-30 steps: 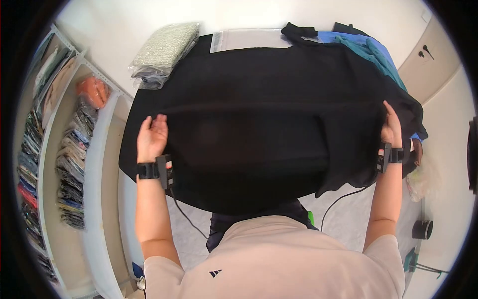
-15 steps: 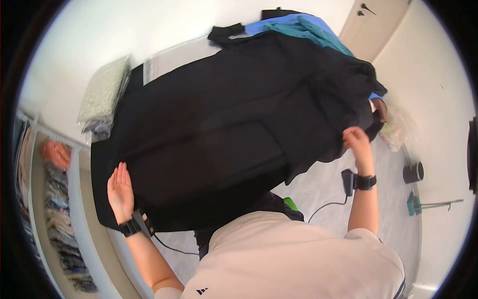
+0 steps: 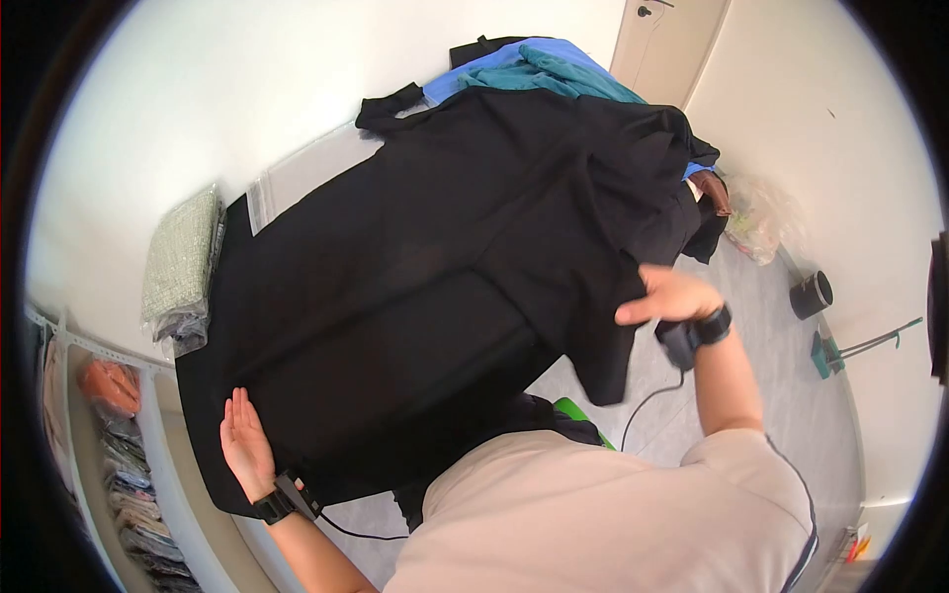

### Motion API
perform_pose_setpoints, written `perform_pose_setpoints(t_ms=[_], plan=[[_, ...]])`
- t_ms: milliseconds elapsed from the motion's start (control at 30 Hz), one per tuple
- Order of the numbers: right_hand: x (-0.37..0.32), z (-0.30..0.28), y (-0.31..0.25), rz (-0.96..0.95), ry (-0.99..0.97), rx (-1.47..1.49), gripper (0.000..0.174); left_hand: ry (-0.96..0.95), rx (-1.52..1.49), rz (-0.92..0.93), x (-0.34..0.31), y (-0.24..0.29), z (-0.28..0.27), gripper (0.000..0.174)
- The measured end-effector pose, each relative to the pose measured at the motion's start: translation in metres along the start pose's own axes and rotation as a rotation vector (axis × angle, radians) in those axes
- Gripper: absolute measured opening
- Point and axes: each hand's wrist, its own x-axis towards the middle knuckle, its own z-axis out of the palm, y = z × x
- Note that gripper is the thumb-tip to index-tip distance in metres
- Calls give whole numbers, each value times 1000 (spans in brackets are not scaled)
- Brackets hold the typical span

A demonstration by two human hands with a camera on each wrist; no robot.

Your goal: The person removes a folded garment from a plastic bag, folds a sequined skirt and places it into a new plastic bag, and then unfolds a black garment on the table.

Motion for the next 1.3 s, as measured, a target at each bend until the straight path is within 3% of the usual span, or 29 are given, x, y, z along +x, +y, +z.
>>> perform_pose_setpoints(t_ms=[67, 133, 200, 267, 300, 367, 400, 533, 567, 667, 733, 867, 1000, 1067, 1133, 1200, 1300], plan=[[1, -23, -38, -173, 216, 4, 38, -30, 32, 2, 3, -1, -5, 43], [19, -47, -80, -179, 313, 269, 39, -34, 66, 6, 5, -1, -6, 44], [63, -67, -103, -626, 301, 620, 41, -32, 99, 13, 4, -1, -5, 45], [120, -108, -100, -778, 307, 657, 42, -34, 131, 23, 3, -2, -4, 46], [120, -117, -101, -779, 310, 663, 42, -38, 137, 23, -2, 0, -2, 46], [111, -135, -94, -486, 461, 301, 42, -199, 248, 94, -16, 1, 1, 45], [102, -142, -84, -487, 475, 302, 42, -213, 247, 92, -31, 1, 8, 45], [33, -153, -15, -254, 731, 24, 35, -512, 1558, 456, -89, 24, 17, 55], [20, -148, 0, -197, 722, 37, 33, -524, 1623, 470, -96, 26, 17, 61], [8, -143, 59, -45, 708, 16, 26, -501, 1810, 355, -108, 27, 22, 72], [11, -135, 91, -87, 711, 87, 24, -526, 1869, 334, -106, 27, 21, 74], [17, -115, 101, -92, 753, 153, 25, -636, 2058, 337, -108, 24, 31, 80], [30, -116, 111, -89, 794, 15, 20, -592, 2134, 265, -113, 17, 36, 84], [28, -123, 108, -214, 731, 394, 22, -497, 2168, 268, -113, 12, 32, 88], [29, -131, 113, -134, 727, 392, 22, -517, 2170, 327, -108, 15, 17, 87], [41, -130, 126, -160, 766, 2, 21, -541, 2169, 389, -107, 18, 12, 85], [44, -128, 135, -90, 787, -16, 20, -536, 2130, 413, -109, 21, 8, 79]])
